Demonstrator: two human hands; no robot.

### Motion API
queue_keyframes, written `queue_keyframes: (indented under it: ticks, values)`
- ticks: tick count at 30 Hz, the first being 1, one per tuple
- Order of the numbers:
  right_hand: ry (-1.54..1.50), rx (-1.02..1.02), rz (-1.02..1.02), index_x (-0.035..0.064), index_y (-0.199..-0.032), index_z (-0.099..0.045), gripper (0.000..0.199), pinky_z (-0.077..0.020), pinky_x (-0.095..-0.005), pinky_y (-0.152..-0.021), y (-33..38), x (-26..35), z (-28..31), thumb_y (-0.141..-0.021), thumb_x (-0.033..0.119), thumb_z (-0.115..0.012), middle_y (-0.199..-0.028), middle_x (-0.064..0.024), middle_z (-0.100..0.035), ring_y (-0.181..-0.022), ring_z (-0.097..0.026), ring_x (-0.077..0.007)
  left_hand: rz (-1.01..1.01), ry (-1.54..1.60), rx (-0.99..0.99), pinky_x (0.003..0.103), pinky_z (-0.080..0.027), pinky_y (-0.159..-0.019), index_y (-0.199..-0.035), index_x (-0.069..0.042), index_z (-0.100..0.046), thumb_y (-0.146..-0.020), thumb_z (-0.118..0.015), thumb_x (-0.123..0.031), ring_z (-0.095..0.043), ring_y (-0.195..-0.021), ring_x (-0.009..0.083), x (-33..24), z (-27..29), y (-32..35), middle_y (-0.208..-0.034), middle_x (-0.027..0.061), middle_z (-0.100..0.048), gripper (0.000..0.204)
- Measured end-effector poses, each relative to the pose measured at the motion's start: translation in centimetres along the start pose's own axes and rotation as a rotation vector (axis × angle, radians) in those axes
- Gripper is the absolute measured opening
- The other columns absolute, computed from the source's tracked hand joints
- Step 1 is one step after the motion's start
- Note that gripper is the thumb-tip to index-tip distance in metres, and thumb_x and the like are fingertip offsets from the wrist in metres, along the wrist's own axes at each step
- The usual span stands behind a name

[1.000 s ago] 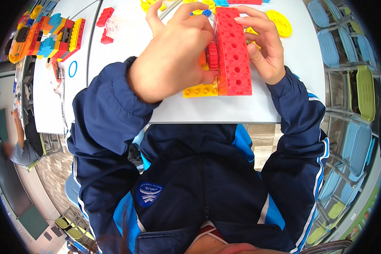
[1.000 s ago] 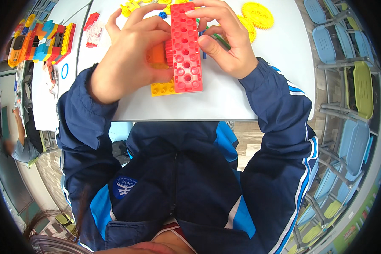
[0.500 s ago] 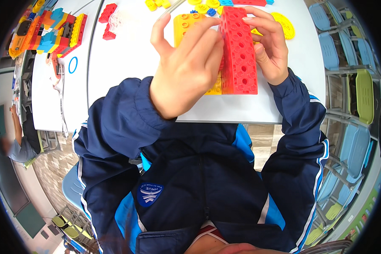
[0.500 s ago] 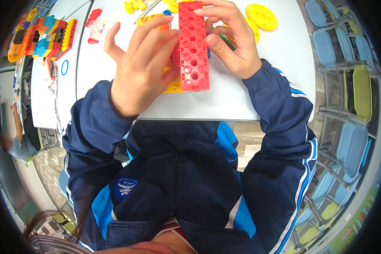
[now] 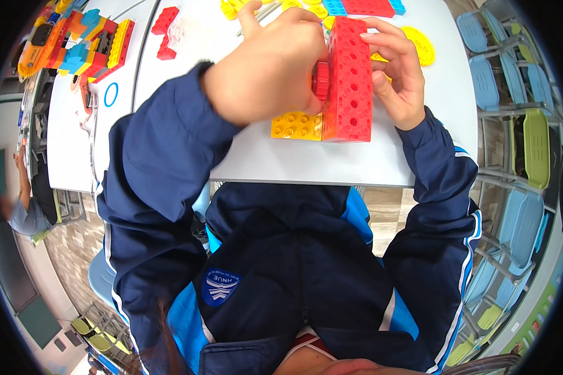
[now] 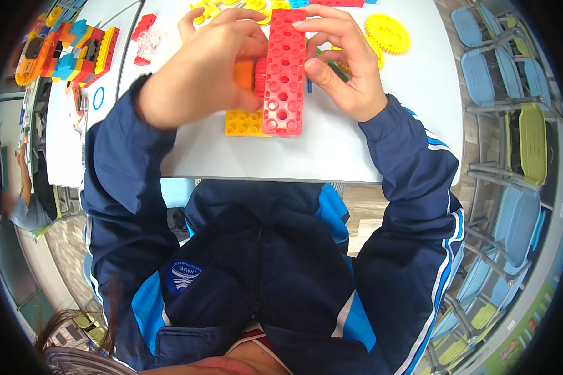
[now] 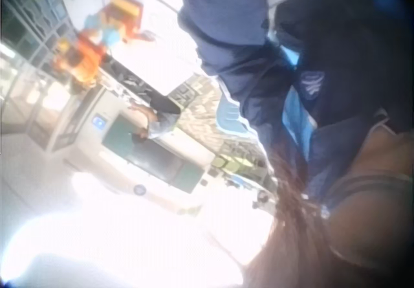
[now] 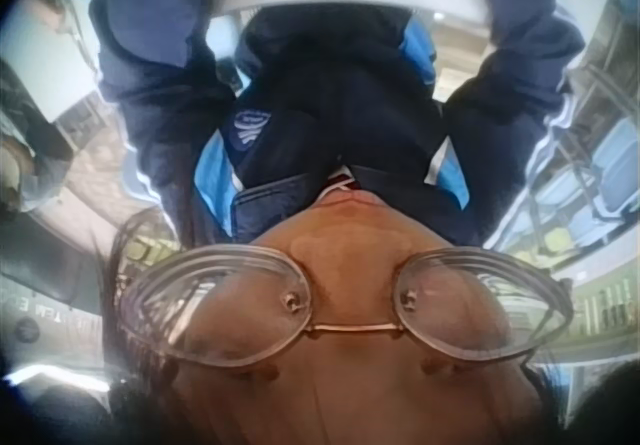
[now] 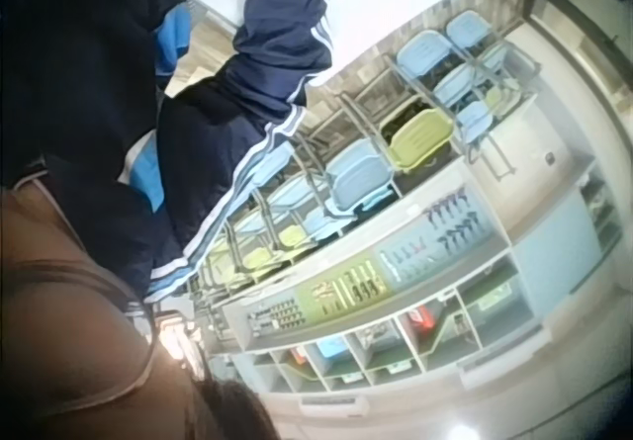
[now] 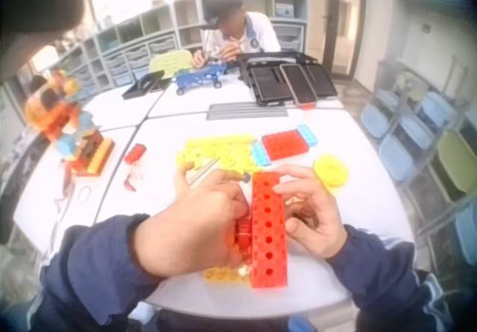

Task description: The person assembles a structure using colorful building blocks and gears. They connect red, yellow, and orange pieces, insert a blue gear, and repeatedly adjust and reattach components to form a stable assembly on a white table.

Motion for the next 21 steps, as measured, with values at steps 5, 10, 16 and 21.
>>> queue_keyframes:
  ticks: [5, 10, 16, 21]
  values:
    - [0.009, 0.006, -0.005, 0.0054, -0.135, -0.042, 0.048, -0.0534, -0.0335, -0.092, 0.1, -0.3, -0.1, -0.100, 0.036, -0.053, -0.148, -0.0188, -0.035, -0.121, -0.056, -0.0259, -0.022, -0.180, -0.458, 0.060, -0.016, -0.106, -0.102, -0.007, -0.067, -0.063, -0.086, -0.016, -0.046, -0.131, 0.0206, -1.2, -2.5, 2.9, -0.110, 0.0012, -0.058, 0.044]
    - [0.036, 0.011, -0.038, 0.0059, -0.137, -0.042, 0.052, -0.0532, -0.0327, -0.091, 0.3, -0.2, -0.1, -0.100, 0.041, -0.052, -0.149, -0.0192, -0.035, -0.122, -0.056, -0.0266, -0.058, -0.597, -0.680, 0.057, -0.013, -0.107, -0.100, -0.007, -0.068, -0.068, -0.080, -0.016, -0.055, -0.121, 0.0173, -3.1, -4.9, 4.1, -0.113, 0.0005, -0.062, 0.035]
    - [-0.025, 0.058, -0.063, 0.0110, -0.143, -0.042, 0.097, -0.0526, -0.0313, -0.082, -0.3, 1.0, -0.8, -0.071, 0.069, -0.074, -0.151, -0.0169, -0.031, -0.108, -0.055, -0.0199, -0.063, -0.527, -0.669, 0.055, -0.015, -0.108, -0.099, -0.006, -0.068, -0.066, -0.081, -0.016, -0.056, -0.119, 0.0173, -2.3, -4.3, 3.9, -0.111, 0.0025, -0.062, 0.038]
    - [0.087, 0.217, 0.007, 0.0175, -0.149, -0.033, 0.125, -0.0481, -0.0401, -0.095, -0.6, 2.0, -1.2, -0.048, 0.063, -0.090, -0.158, -0.0201, -0.014, -0.127, -0.048, -0.0347, -0.051, -0.436, -0.469, 0.055, -0.019, -0.108, -0.098, -0.003, -0.067, -0.061, -0.085, -0.016, -0.055, -0.115, 0.0200, -1.8, -2.4, 2.3, -0.105, 0.0046, -0.059, 0.044]
Point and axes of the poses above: each hand's wrist, its own y-axis away from the middle knuckle, its own z-axis out of the back of the hand, x = y × z, the point moved 5 cm from there along -y, towards the middle knuckle
